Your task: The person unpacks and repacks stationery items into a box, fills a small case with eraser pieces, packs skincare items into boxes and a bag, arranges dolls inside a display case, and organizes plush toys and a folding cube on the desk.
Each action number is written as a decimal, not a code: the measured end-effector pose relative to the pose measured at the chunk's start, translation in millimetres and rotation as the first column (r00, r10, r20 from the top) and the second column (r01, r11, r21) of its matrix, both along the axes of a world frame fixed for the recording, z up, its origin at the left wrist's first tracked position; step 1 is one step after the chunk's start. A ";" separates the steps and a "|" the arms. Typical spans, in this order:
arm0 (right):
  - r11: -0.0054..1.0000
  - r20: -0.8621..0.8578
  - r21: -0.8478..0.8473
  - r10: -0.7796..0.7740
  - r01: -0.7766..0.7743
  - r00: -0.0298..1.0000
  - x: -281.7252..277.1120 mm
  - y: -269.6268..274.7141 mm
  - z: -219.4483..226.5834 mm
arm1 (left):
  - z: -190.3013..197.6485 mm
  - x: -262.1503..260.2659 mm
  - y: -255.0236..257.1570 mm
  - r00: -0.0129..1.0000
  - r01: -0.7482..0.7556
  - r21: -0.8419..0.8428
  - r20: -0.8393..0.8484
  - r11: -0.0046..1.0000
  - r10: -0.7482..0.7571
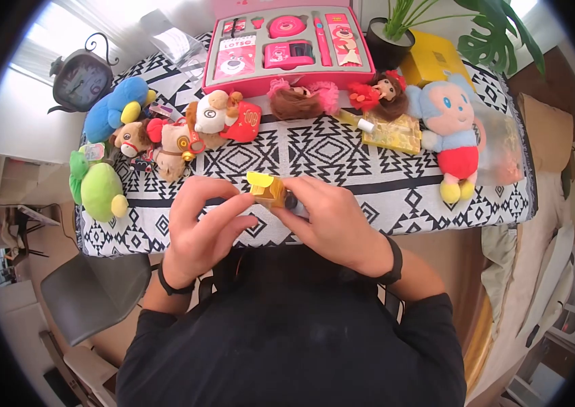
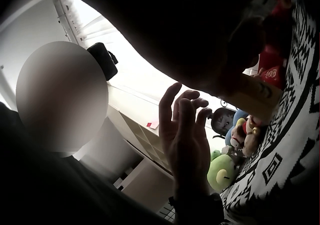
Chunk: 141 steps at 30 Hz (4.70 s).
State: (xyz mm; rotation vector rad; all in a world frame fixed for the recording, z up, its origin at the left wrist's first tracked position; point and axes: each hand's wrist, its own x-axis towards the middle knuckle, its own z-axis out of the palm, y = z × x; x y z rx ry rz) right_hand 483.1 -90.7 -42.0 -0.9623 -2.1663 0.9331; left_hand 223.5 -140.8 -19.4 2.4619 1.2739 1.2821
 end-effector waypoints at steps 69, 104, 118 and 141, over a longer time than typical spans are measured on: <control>0.999 -0.228 -0.022 0.039 -0.045 0.973 3.6 0.3 13.9 | -70.3 22.0 2.6 0.947 0.186 -0.022 0.270 0.982 -0.173; 0.976 -0.341 -0.193 0.029 -0.100 0.940 3.5 -5.3 0.3 | -86.0 31.9 -6.0 0.736 0.280 -0.310 0.676 0.909 0.003; 0.907 -0.438 -0.342 -0.384 0.244 0.813 40.3 8.6 -13.9 | -86.0 26.6 -2.3 0.908 0.143 -0.263 0.420 0.954 -0.020; 0.930 -0.648 -0.292 -0.363 0.222 0.669 -1.4 5.3 -24.5 | -82.4 45.5 -2.6 0.927 0.082 -0.251 0.373 0.965 0.018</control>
